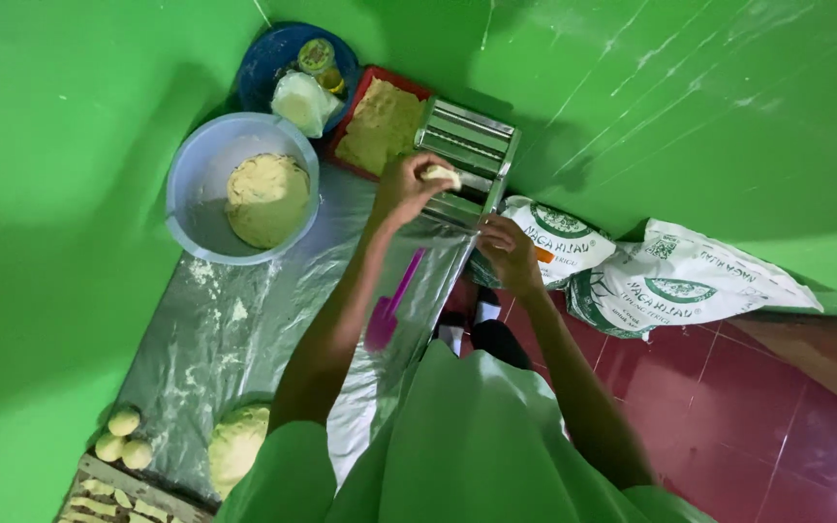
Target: Preparing and arranging small pieces of dough on a drying tray using a manual roller
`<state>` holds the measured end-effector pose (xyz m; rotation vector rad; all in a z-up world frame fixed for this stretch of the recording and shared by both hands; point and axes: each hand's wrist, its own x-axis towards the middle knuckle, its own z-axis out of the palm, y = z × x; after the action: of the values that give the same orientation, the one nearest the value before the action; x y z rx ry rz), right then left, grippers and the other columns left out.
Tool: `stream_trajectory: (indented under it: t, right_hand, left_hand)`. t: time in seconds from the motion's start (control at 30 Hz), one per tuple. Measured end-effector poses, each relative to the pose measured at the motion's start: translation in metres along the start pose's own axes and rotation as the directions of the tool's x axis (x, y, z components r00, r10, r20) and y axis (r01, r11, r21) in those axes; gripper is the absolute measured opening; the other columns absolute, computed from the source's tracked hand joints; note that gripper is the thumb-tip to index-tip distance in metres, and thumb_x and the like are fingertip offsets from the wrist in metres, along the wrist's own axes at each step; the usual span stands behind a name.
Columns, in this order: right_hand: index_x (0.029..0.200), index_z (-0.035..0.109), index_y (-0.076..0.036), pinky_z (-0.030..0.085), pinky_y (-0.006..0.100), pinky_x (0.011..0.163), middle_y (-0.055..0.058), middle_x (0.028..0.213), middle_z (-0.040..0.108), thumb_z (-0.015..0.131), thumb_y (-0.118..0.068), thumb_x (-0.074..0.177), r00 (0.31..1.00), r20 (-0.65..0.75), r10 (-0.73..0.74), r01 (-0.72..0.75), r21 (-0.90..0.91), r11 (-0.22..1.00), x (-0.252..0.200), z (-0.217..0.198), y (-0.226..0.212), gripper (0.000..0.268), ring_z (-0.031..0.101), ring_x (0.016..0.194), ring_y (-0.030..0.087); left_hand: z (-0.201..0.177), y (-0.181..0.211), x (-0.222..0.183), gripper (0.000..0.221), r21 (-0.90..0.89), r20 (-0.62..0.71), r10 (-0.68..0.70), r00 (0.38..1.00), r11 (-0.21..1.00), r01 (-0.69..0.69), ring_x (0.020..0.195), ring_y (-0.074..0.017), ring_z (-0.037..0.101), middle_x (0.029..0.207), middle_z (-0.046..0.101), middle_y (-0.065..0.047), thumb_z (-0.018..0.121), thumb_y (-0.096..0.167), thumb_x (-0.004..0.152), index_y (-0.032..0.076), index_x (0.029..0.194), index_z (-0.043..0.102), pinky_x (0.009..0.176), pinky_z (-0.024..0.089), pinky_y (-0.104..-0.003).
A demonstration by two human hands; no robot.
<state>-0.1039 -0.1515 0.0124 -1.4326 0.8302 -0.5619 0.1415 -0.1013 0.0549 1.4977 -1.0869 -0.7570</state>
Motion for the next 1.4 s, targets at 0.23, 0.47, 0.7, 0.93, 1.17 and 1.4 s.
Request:
stream_trajectory:
  t: [0.23,0.47,0.7,0.93,1.17,1.4]
  right_hand:
    - [0.129,0.066,-0.006,0.060,0.044,0.080,0.021,0.108,0.074,0.074,0.001,0.089,0.969,-0.247,0.012,-0.049,-0.143,0.989,-0.013,-0.052,0.073,0.041,0.074,0.098,0.031]
    - [0.120,0.067,-0.004,0.063,0.050,0.074,0.024,0.107,0.074,0.076,0.005,0.087,0.940,-0.338,-0.042,-0.098,-0.387,0.917,-0.020,-0.079,0.103,0.036,0.073,0.102,0.039]
    - [0.116,0.067,-0.003,0.063,0.047,0.065,0.025,0.105,0.072,0.081,-0.001,0.081,0.944,-0.284,-0.168,-0.013,-0.540,0.841,-0.008,-0.087,0.162,0.037,0.072,0.100,0.043]
    - [0.120,0.064,-0.003,0.052,0.050,0.096,0.021,0.107,0.070,0.078,-0.006,0.074,0.920,-0.159,-0.358,0.134,-0.732,0.668,0.010,-0.092,0.188,0.049,0.068,0.104,0.042]
    - [0.121,0.056,-0.002,0.053,0.056,0.094,0.021,0.103,0.059,0.077,-0.024,0.058,0.948,-0.010,-0.317,0.131,-0.898,0.420,0.006,-0.086,0.238,0.069,0.063,0.101,0.046]
    - [0.090,0.070,-0.004,0.057,0.049,0.064,0.018,0.074,0.066,0.078,-0.052,0.072,0.952,0.027,-0.306,0.129,-0.940,0.317,-0.042,-0.088,0.167,0.052,0.070,0.072,0.043]
  left_hand:
    - [-0.006,0.008,0.025,0.021,0.128,0.079,-0.015,0.997,0.992,0.005,0.085,-0.0264,0.073,0.088,0.076,-0.016,0.086,0.012,0.078,0.010,0.098,0.079,0.075,0.057,-0.035]
    - [0.002,-0.001,0.030,0.022,0.191,0.135,0.006,0.991,0.981,-0.032,0.088,-0.0291,0.073,0.090,0.075,-0.016,0.082,0.010,0.079,0.010,0.100,0.078,0.079,0.058,-0.037]
    - [-0.003,0.015,0.033,0.017,0.221,0.160,-0.011,0.987,0.975,-0.025,0.084,-0.0349,0.073,0.087,0.075,-0.019,0.080,0.007,0.081,0.008,0.098,0.078,0.077,0.059,-0.041]
    - [0.001,0.012,0.032,0.020,0.211,0.160,0.001,0.987,0.977,-0.035,0.085,-0.0355,0.073,0.087,0.075,-0.019,0.080,0.004,0.080,0.007,0.099,0.077,0.079,0.059,-0.041]
    - [0.010,0.007,0.030,0.019,0.220,0.170,-0.010,0.985,0.975,-0.028,0.086,-0.0397,0.073,0.090,0.074,-0.022,0.078,0.006,0.081,0.007,0.100,0.075,0.079,0.058,-0.045]
    - [0.015,0.001,0.029,0.022,0.182,0.154,-0.011,0.988,0.983,-0.018,0.085,-0.0351,0.073,0.090,0.075,-0.019,0.080,0.006,0.081,0.009,0.103,0.076,0.080,0.058,-0.041]
